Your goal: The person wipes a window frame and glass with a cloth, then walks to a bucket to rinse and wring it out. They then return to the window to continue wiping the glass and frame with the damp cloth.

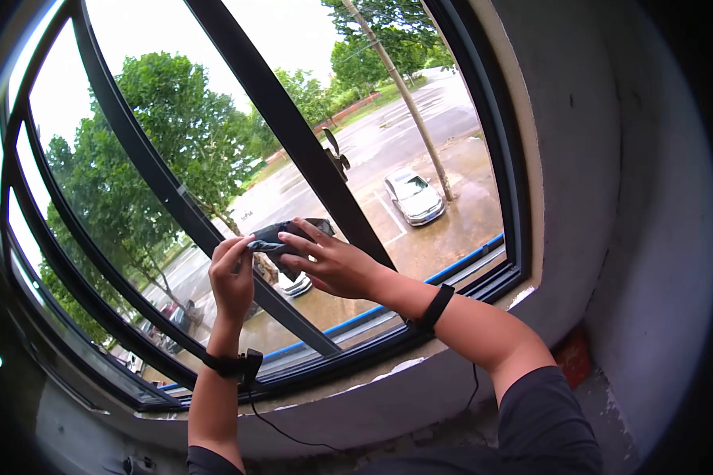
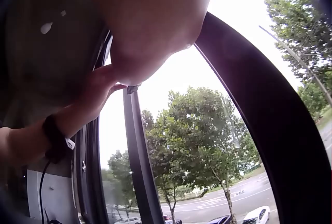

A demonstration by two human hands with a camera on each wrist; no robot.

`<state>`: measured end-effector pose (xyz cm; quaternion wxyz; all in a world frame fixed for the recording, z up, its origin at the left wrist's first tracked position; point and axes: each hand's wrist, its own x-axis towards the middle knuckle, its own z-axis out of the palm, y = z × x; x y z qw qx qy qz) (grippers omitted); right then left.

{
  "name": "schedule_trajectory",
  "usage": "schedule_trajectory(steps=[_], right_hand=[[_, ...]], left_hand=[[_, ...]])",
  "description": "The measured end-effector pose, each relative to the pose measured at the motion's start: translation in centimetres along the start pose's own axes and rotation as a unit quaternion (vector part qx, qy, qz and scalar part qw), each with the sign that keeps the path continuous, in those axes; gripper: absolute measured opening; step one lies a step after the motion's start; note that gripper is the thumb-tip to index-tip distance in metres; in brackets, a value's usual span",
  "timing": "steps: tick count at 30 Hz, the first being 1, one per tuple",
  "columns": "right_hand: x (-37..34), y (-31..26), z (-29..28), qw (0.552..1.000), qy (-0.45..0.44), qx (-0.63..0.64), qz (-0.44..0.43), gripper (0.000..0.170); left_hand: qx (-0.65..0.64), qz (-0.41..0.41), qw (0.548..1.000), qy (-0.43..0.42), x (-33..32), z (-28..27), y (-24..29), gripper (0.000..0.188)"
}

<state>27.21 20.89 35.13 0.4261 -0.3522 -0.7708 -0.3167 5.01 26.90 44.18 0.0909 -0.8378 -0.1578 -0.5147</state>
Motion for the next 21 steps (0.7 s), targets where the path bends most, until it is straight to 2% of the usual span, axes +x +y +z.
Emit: schedule_trajectory(steps=[1,3,4,5,7,9,12,17,19,21], right_hand=[[-0.1,0.0,0.0,1.0,0.001,0.0,0.0,0.064],[0.1,-0.3,0.0,0.999,-0.026,-0.02,0.011,0.061],[0.3,-0.5,-0.1,1.0,-0.025,-0.018,0.006,0.061],[0.5,-0.8,-0.3,0.998,-0.051,-0.042,0.019,0.063],[1.0,-1.2,-0.2,0.994,-0.083,-0.056,0.041,0.066],[1.6,-1.6,-0.2,0.991,-0.102,-0.079,0.043,0.073],[3.4,-1.6,0.0,0.987,-0.119,-0.103,0.032,0.082],[8.3,-1.2,-0.4,0.981,-0.123,-0.148,0.014,0.089],[10.7,-1.2,-0.7,0.979,-0.12,-0.161,0.015,0.09],[13.2,-1.7,-0.5,0.975,-0.119,-0.187,0.016,0.089]], left_hand=[[0.001,0.001,1.0,0.0,-0.2,-0.1,-0.1,0.026],[-0.034,-0.008,0.998,-0.061,-0.5,-0.5,0.0,0.032],[0.121,0.117,0.984,-0.065,-0.5,-1.1,-0.4,0.039],[0.25,0.19,0.947,-0.063,-1.0,-1.7,-0.2,0.051],[0.303,0.276,0.909,-0.073,-1.6,-1.7,-1.0,0.061],[0.316,0.248,0.901,-0.164,-1.9,-1.5,-1.3,0.075],[0.299,0.189,0.913,-0.203,-1.6,-1.0,-1.7,0.081],[0.28,0.157,0.934,-0.155,0.7,-2.9,-3.2,0.087],[0.291,0.186,0.93,-0.125,2.0,-4.1,-4.2,0.091],[0.292,0.181,0.933,-0.107,3.1,-5.5,-5.3,0.094]])
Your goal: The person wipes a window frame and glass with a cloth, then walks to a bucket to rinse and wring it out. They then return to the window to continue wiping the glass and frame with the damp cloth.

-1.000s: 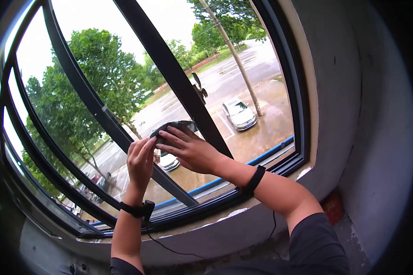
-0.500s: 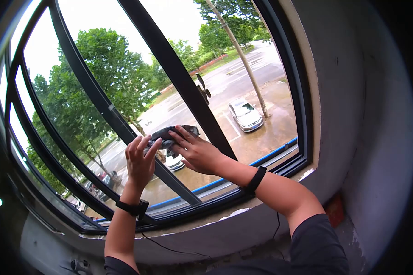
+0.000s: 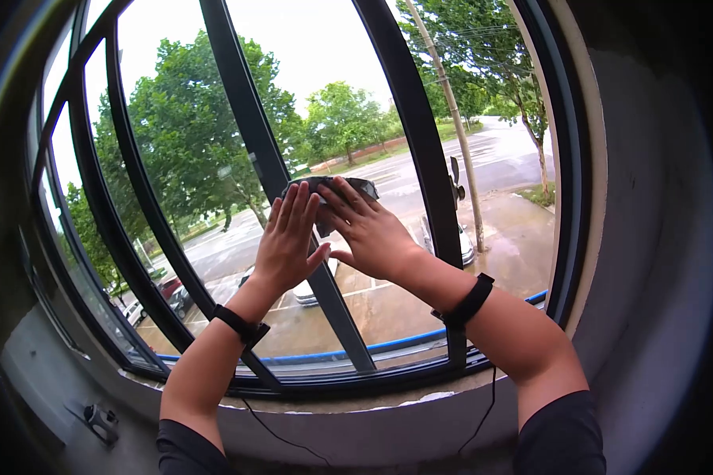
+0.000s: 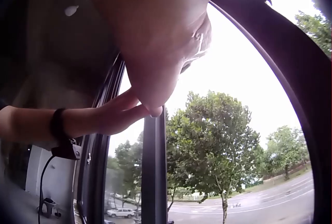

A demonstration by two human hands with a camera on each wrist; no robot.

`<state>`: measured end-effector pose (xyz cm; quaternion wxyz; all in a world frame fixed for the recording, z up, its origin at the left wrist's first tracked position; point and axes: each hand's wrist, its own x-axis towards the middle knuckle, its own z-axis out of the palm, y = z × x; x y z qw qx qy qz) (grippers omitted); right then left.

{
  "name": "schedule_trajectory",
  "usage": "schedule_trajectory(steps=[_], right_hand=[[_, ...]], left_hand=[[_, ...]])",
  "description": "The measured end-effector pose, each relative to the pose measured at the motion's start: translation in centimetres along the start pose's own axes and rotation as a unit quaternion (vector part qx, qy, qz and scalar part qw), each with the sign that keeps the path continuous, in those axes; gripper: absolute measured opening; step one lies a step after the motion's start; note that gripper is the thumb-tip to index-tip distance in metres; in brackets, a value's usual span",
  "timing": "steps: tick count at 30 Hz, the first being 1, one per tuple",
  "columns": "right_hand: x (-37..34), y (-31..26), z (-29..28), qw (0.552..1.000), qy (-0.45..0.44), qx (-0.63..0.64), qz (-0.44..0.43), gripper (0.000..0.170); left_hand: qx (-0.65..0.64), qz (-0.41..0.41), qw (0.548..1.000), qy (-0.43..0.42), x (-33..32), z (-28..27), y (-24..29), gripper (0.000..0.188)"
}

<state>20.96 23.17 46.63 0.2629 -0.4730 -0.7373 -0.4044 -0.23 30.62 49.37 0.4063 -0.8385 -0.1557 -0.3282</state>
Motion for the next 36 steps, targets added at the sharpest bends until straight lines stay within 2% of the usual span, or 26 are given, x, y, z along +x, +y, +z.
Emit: schedule_trajectory(steps=[7,10,18,26,29,32,33,36], right_hand=[[9.8,-2.5,-0.5,0.997,0.051,-0.034,-0.035,0.083],[13.8,-3.8,-0.1,0.995,0.074,-0.027,-0.066,0.08],[23.3,-8.8,1.0,0.987,0.111,-0.037,-0.108,0.088],[30.1,-11.6,-0.6,0.987,0.046,-0.111,-0.108,0.087],[31.9,-12.8,-1.4,0.986,0.041,-0.136,-0.093,0.085],[33.6,-12.6,-1.6,0.983,0.042,-0.151,-0.094,0.082],[34.0,-12.7,-2.1,0.98,0.039,-0.168,-0.096,0.082],[34.9,-13.0,-2.4,0.975,0.04,-0.203,-0.086,0.078]], left_hand=[[0.069,-0.058,0.995,0.033,-0.6,-2.6,-7.7,0.095],[0.121,-0.087,0.989,0.011,-1.6,-4.0,-11.3,0.096],[0.164,-0.112,0.98,0.002,-5.6,-7.4,-20.0,0.101],[0.214,-0.084,0.973,0.008,-7.1,-10.6,-27.0,0.095],[0.243,-0.114,0.962,-0.053,-6.7,-12.0,-29.0,0.091],[0.266,-0.107,0.955,-0.073,-6.4,-12.9,-31.0,0.088],[0.269,-0.089,0.958,-0.043,-6.2,-13.1,-31.3,0.087],[0.292,-0.095,0.95,-0.059,-5.4,-13.6,-32.5,0.086]])
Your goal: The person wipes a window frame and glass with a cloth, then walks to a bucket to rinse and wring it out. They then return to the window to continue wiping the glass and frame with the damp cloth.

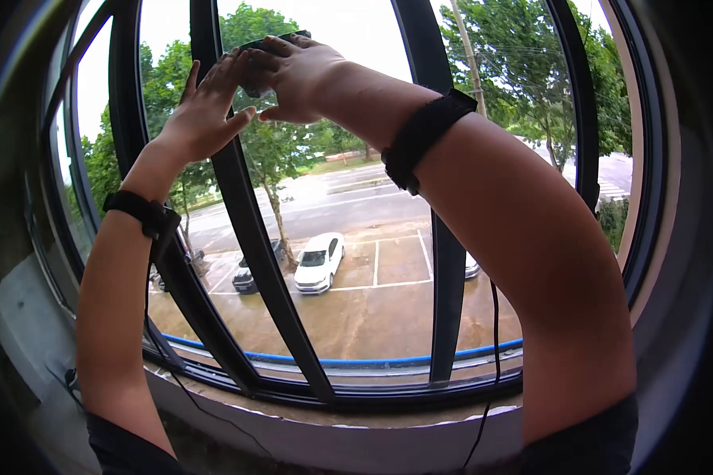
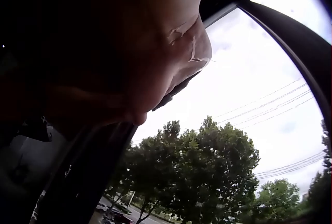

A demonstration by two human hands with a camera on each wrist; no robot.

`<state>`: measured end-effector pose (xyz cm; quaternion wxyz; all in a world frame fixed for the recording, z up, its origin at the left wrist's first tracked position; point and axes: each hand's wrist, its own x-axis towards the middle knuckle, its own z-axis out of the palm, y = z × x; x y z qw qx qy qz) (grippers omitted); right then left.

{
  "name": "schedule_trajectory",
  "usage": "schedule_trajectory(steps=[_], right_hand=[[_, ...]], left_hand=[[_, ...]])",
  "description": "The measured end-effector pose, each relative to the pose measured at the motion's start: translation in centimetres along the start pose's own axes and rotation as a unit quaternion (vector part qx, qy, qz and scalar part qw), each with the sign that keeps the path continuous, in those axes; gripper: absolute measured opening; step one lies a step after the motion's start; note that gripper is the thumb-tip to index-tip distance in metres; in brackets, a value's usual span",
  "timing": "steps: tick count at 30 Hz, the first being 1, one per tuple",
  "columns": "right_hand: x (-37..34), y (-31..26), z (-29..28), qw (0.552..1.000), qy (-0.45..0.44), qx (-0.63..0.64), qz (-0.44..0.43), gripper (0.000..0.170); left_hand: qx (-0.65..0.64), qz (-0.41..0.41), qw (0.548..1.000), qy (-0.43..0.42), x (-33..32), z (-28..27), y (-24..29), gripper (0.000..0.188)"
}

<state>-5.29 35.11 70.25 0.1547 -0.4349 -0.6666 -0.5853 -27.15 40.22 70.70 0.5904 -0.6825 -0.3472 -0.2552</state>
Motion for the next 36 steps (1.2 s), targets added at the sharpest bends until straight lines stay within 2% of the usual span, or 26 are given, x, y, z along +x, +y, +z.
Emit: schedule_trajectory(steps=[1,2,4,5,7,9,11,14,19,22,24,26,32,36], right_hand=[[0.5,0.1,0.3,1.0,0.022,-0.006,0.012,0.077],[0.7,-0.1,0.7,0.999,0.046,-0.012,0.025,0.076],[1.0,-0.4,0.7,0.999,0.013,-0.021,0.038,0.082],[1.2,-0.7,0.9,0.998,0.028,-0.012,0.047,0.082],[1.4,-1.1,1.9,0.998,0.04,-0.004,0.056,0.083],[1.5,-1.7,2.3,0.992,0.1,0.022,0.076,0.084],[1.0,-2.3,2.4,0.992,0.096,0.019,0.078,0.083],[0.2,-3.2,2.8,0.99,0.114,0.031,0.074,0.08],[-2.1,-4.6,3.1,0.987,0.15,0.054,0.03,0.074],[-3.7,-5.7,2.8,0.99,0.125,0.061,0.011,0.073],[-5.5,-7.1,3.1,0.98,0.164,0.114,-0.015,0.063],[-6.7,-7.8,2.9,0.987,0.12,0.101,-0.021,0.066],[-8.6,-9.9,3.5,0.988,0.103,0.116,-0.006,0.065],[-10.1,-11.0,3.6,0.986,0.095,0.137,-0.022,0.07]], left_hand=[[0.004,0.02,0.999,0.045,0.4,0.3,-0.8,0.082],[0.002,0.021,0.999,0.044,0.1,0.6,-1.1,0.082],[-0.009,0.03,0.998,0.049,0.6,0.4,-1.6,0.08],[-0.013,0.051,0.993,0.107,0.6,1.2,-1.4,0.079],[-0.016,0.051,0.99,0.13,0.5,1.3,-0.7,0.078],[-0.018,0.047,0.987,0.152,0.5,1.6,-0.2,0.077],[-0.058,0.044,0.978,0.198,0.4,1.9,0.3,0.072],[-0.075,0.053,0.97,0.224,-0.4,2.3,0.7,0.067],[-0.081,0.049,0.973,0.209,-2.6,2.0,2.2,0.066],[-0.079,0.049,0.971,0.221,-4.3,1.8,3.6,0.068],[-0.131,0.055,0.972,0.186,-6.3,2.1,4.5,0.065],[-0.14,0.048,0.972,0.184,-7.5,2.4,5.5,0.064],[-0.188,0.025,0.961,0.202,-9.7,2.7,7.8,0.064],[-0.224,-0.012,0.961,0.164,-11.7,2.5,9.5,0.066]])
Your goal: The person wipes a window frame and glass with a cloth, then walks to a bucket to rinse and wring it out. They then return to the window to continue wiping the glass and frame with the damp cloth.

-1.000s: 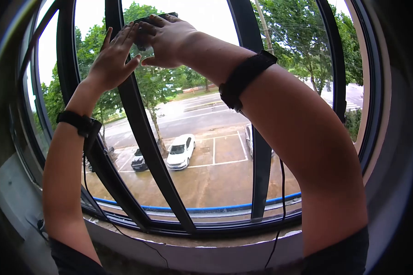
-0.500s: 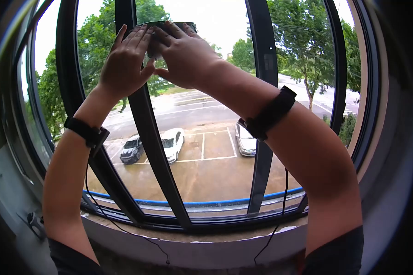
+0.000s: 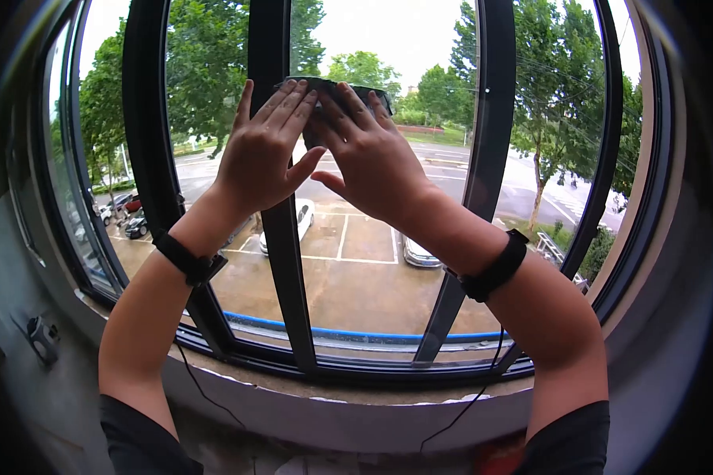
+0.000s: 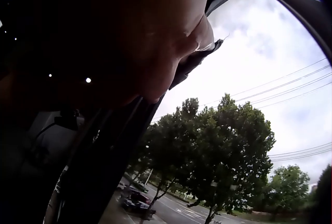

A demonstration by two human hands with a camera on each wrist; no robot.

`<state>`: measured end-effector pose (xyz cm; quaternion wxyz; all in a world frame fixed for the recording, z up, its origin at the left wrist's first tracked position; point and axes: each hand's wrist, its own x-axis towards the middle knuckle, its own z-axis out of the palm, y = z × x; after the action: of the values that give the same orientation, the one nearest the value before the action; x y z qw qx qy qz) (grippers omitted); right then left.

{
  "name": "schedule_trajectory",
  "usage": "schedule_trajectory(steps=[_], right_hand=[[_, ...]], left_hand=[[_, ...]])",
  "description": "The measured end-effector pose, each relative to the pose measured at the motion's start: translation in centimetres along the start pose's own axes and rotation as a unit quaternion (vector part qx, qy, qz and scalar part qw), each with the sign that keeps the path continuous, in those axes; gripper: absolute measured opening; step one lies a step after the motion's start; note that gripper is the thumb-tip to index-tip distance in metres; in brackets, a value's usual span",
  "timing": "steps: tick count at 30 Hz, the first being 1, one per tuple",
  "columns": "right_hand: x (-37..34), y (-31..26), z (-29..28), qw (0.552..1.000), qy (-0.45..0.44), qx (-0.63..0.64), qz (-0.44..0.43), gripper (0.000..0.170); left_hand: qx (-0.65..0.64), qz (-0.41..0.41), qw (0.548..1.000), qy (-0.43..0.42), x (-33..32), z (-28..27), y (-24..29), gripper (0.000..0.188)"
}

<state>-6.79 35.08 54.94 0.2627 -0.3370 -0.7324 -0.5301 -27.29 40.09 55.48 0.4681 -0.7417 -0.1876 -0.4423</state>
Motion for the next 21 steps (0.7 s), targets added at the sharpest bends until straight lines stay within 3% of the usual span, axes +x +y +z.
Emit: schedule_trajectory(steps=[2,7,13,16,21], right_hand=[[-0.9,-0.6,0.2,1.0,-0.01,0.024,0.0,0.071],[-3.3,-1.9,0.5,0.998,-0.037,0.037,-0.033,0.071],[-5.6,-2.5,0.7,0.991,-0.086,0.057,-0.09,0.069],[-6.5,-2.0,0.8,0.98,-0.101,0.123,-0.119,0.07],[-8.2,-2.6,2.0,0.974,-0.107,0.128,-0.157,0.072]], left_hand=[[-0.011,-0.011,1.0,-0.004,-1.0,0.1,1.4,0.068],[-0.059,-0.161,0.985,-0.006,-4.5,1.1,6.7,0.069],[-0.154,-0.364,0.917,0.052,-6.6,4.0,14.5,0.078],[-0.147,-0.393,0.906,0.056,-7.5,4.8,16.2,0.078],[-0.167,-0.439,0.877,0.106,-8.5,6.9,19.4,0.085]])
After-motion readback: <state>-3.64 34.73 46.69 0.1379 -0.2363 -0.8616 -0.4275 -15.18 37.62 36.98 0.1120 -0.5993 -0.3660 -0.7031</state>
